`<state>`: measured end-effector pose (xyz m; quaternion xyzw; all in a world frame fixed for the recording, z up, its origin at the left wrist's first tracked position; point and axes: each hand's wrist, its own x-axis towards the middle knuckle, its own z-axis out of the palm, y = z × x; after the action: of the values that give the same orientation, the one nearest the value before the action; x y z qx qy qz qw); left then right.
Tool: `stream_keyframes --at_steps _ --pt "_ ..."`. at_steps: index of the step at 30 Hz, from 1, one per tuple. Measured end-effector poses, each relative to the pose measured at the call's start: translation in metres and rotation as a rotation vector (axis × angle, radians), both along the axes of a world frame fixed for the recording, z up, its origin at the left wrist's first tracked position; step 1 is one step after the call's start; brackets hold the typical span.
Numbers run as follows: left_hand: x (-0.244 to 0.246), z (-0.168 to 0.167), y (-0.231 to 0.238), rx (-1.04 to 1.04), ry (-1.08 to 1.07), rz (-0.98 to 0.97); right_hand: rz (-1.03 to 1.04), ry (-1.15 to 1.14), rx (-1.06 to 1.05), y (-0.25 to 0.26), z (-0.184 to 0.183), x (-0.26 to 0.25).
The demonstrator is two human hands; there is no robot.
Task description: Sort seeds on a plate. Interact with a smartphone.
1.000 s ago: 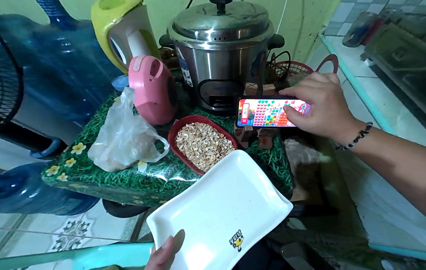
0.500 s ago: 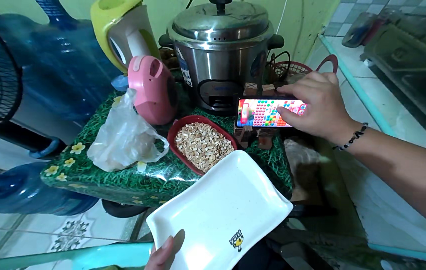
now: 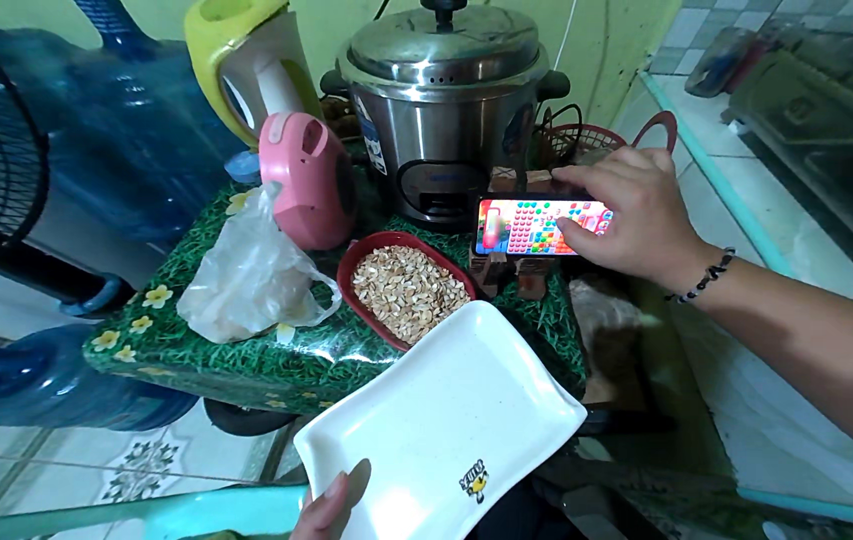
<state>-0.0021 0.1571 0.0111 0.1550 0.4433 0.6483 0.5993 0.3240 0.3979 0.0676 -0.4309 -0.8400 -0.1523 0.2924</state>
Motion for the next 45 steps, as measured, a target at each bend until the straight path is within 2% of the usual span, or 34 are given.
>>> stream_keyframes --at_steps 45 --pt "0.000 -0.002 0.001 -0.012 0.024 -0.001 -0.052 -0.040 0.075 0.002 0.007 -0.010"
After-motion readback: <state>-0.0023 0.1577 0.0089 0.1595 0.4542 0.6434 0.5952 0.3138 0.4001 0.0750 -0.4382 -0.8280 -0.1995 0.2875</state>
